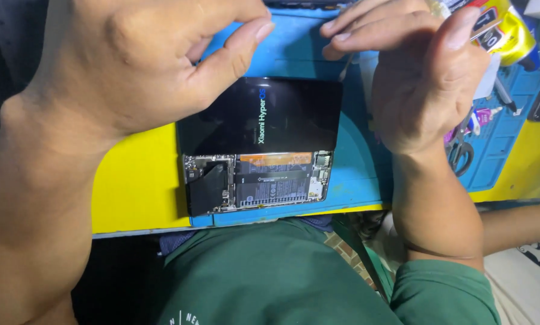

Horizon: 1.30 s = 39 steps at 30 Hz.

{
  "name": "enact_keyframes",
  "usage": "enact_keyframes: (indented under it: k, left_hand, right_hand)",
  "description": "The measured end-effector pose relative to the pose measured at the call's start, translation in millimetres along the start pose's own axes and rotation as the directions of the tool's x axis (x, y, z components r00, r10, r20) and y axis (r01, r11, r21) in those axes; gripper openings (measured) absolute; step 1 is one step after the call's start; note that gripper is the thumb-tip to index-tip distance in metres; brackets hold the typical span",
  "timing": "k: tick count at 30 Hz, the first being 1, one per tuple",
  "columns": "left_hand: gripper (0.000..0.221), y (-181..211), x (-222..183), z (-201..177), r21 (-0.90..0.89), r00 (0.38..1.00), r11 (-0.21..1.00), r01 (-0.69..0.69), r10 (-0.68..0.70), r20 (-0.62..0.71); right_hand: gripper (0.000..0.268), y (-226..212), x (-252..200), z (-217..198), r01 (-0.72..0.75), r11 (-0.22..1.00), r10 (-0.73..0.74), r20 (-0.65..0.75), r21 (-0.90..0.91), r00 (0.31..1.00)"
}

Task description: The person disassembles a smartphone, removes the battery, and then installs a new screen assembly. They use a metal prying tool to separate components and connect the display ribbon cable to the motherboard.

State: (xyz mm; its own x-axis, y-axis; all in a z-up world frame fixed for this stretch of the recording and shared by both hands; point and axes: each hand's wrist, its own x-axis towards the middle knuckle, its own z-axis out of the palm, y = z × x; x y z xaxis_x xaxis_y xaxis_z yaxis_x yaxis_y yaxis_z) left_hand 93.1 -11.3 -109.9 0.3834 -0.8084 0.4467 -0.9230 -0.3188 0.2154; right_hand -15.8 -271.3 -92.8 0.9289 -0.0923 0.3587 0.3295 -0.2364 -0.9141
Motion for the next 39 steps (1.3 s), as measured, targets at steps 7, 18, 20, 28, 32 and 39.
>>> enact_keyframes:
  k: [7,18,20,28,32,39]
  left_hand:
    - [0.015,-0.8,6.1,3.3,0.072,0.99,0.996,-0.042,0.052,-0.135]
    - [0.02,-1.3,21.0,3.1,-0.05,0.972,0.992,-0.113,0.1,-0.213]
    - [0.021,1.0,20.3,4.8,-0.073,0.971,0.99,-0.123,0.105,-0.213]
    - [0.015,14.8,27.0,3.2,-0.105,0.96,0.991,-0.083,0.052,-0.275]
    - [0.02,24.0,26.1,5.5,-0.08,0.963,0.995,-0.066,0.042,-0.267]
    - [0.028,22.7,27.9,4.0,-0.091,0.959,0.984,-0.154,0.126,-0.254]
  right_hand:
    - [0.075,3.3,1.2,1.2,0.073,0.997,-0.073,0.027,-0.028,0.997]
    - [0.072,7.2,0.0,-2.0,0.116,0.99,-0.11,0.071,-0.077,0.991]
    - [0.071,7.7,-3.3,-2.6,0.103,0.992,-0.097,0.088,-0.069,0.991]
    - [0.036,-14.4,-1.0,5.8,0.351,0.906,-0.278,0.294,-0.237,0.915]
    - [0.038,-19.5,0.2,7.9,0.415,0.881,-0.31,0.383,-0.23,0.87]
    - [0.052,-26.9,7.3,9.1,0.422,0.884,-0.319,0.399,-0.202,0.859]
